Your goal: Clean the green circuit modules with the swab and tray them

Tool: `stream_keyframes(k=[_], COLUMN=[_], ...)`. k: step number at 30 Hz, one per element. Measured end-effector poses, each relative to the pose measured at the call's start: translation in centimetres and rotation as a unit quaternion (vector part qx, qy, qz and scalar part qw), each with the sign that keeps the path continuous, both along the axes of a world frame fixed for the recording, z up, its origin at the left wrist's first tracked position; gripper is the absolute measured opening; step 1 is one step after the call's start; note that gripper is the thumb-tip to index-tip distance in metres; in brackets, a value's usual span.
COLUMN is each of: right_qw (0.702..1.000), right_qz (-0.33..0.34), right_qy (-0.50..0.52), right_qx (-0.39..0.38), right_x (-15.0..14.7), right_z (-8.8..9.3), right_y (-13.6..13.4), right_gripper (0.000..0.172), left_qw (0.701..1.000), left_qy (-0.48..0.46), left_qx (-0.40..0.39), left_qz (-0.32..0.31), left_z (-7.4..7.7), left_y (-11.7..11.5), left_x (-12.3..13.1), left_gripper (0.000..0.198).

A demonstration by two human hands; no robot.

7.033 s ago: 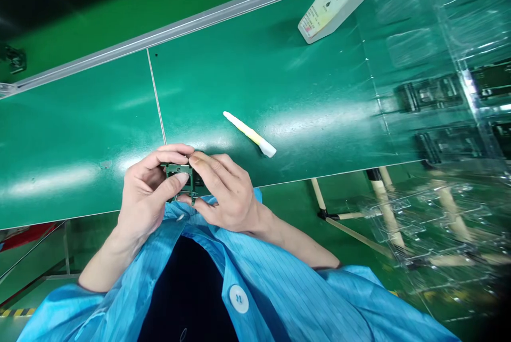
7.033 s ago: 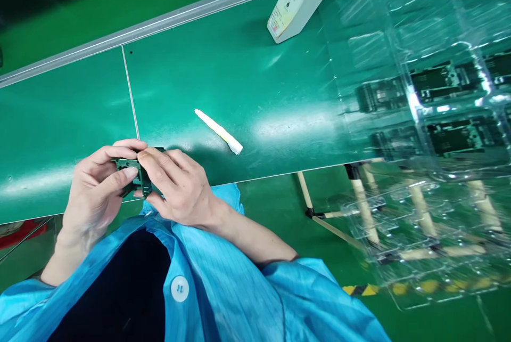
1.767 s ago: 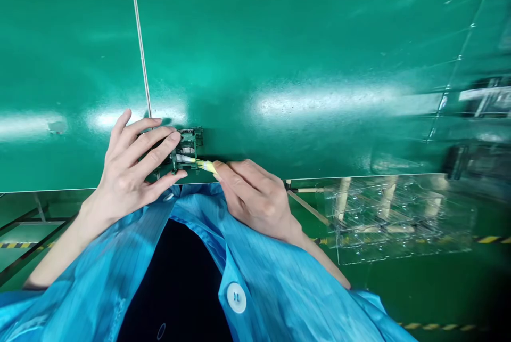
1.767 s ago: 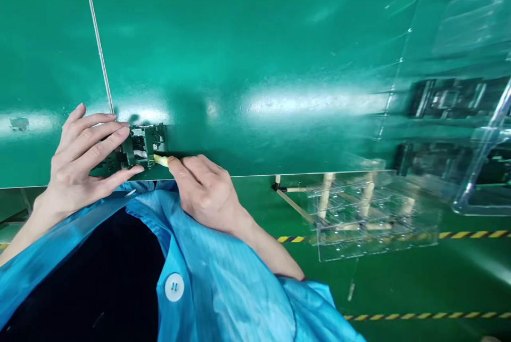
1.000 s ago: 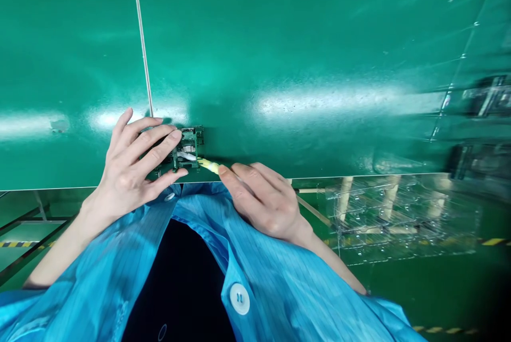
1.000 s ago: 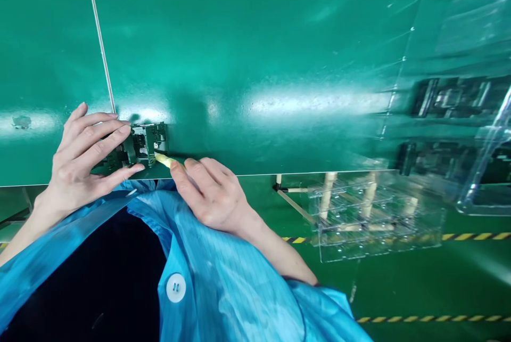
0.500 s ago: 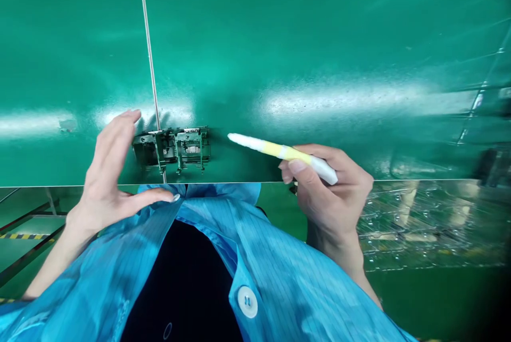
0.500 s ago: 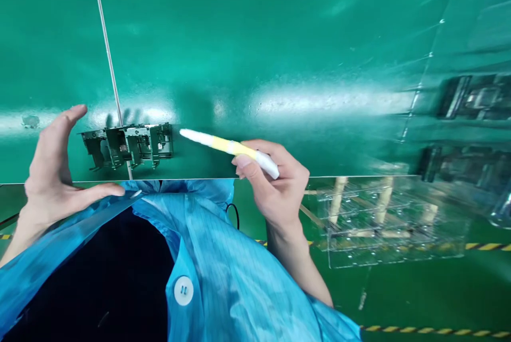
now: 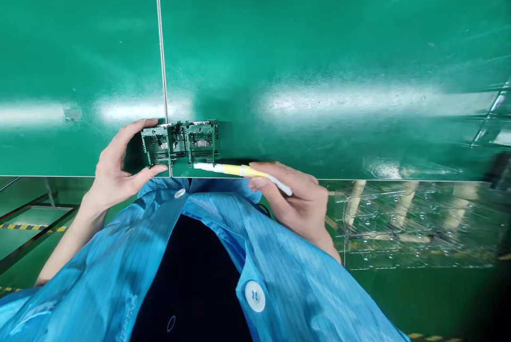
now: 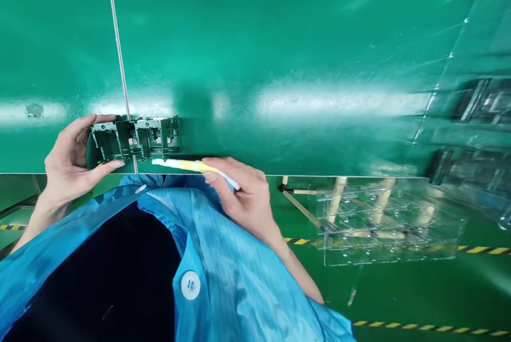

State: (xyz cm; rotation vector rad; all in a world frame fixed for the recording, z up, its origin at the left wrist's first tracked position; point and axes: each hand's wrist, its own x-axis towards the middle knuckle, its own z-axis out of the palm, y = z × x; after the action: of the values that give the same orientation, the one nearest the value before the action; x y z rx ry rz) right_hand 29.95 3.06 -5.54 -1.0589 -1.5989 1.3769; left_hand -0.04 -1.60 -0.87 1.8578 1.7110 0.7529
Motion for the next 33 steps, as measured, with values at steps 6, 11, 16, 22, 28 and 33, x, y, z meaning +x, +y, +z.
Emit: stream_keyframes(k=[6, 11, 16, 22, 28, 33], right_qw=[0.987, 0.957, 0.924, 0.880, 0.829, 0.807], right_qz=[0.006, -0.011, 0.019, 0.044, 0.091, 0.111], right_qy=[0.013, -0.026, -0.096, -0.179, -0.270, -0.298], right_qx=[0.161, 0.289, 0.369, 0.437, 0.481, 0.498], right_x=[-1.8, -3.0, -3.9, -3.7, -3.8, -4.8], right_z=[-0.7, -1.2, -2.0, -1.6, 0.3, 2.1], right_y=[-0.8, -0.8, -0.5, -0.1, 0.6, 0.7], right_gripper=[0.037, 0.033, 0.027, 0.025, 0.031, 0.022], left_qw=[0.999, 0.994, 0.990, 0.993, 0.992, 0.993], left_qy=[-0.035, -0.047, -0.060, -0.082, -0.084, -0.065], left_qx=[0.026, 0.054, 0.045, 0.006, 0.011, 0.022], left_qz=[-0.022, -0.085, -0.118, -0.080, -0.093, -0.101], left_z=[-0.8, -1.5, -1.8, -1.9, -1.9, -1.9], left_y=[0.3, 1.0, 1.5, 1.9, 2.2, 2.3], left_x=[-1.1, -2.3, -3.2, -3.4, -3.6, -3.7], left_gripper=[0.087, 0.100, 0.102, 0.104, 0.104, 0.104])
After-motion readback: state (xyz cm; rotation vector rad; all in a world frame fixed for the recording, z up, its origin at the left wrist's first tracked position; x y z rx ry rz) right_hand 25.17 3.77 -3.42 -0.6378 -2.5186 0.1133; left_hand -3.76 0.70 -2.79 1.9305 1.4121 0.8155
